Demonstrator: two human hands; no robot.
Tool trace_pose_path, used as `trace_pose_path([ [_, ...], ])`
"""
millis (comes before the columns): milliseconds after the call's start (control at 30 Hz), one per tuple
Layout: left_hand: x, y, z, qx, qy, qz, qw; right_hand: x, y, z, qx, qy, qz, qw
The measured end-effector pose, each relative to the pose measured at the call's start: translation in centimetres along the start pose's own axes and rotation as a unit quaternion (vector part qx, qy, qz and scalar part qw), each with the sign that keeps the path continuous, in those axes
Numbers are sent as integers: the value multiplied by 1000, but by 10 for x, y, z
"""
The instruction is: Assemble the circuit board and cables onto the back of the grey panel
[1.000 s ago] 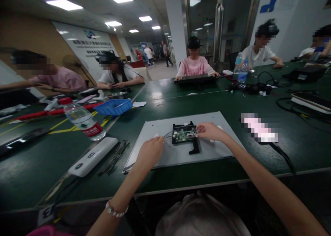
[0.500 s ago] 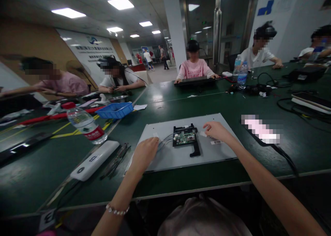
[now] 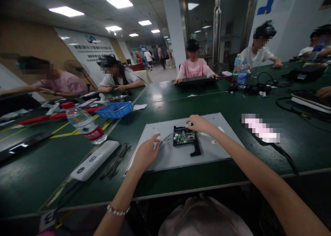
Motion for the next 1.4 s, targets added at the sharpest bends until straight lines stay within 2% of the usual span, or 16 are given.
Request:
trace_pose_path([
  [167, -1, 3, -8, -19, 40, 14, 999, 13, 4, 17, -23, -28, 47, 998],
  [300, -2, 3, -10, -27, 58, 22, 998, 13, 5, 11, -45, -9, 75, 996],
  [500, -3, 4, -11, -18, 70, 26, 997, 8, 10, -8, -84, 46, 84, 992],
  [667, -3, 4, -10, -15, 69, 29, 997, 2, 26, 4, -55, 6, 116, 992],
  [767, -3, 4, -11, -17, 71, 31, 997, 0, 35, 6, -21, 0, 112, 993],
  [1000, 0, 12, -21, -53, 87, 43, 994, -18, 57, -7, 4, 13, 86, 996],
  [1100, 9, 30, -29, -78, 90, 70, 990, -25, 62, -5, 16, 4, 92, 996],
  [1200, 29, 55, -30, -100, 76, 106, 986, -26, 60, -2, 12, 1, 99, 995],
  [1300, 56, 72, -18, -118, 45, 130, 983, -24, 55, 0, 3, 5, 96, 995],
  [1400, 77, 74, 3, -147, -2, 134, 980, -24, 50, 1, 0, 7, 93, 996],
])
Point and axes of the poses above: each hand's wrist, its own x-axis towards the middle knuckle, its own z-axis out of the palm, y = z × x, the point moved 10 cm from there along x, towards the middle knuckle, and after that the axes turned 1 degree about y, right-handed, at the moved point
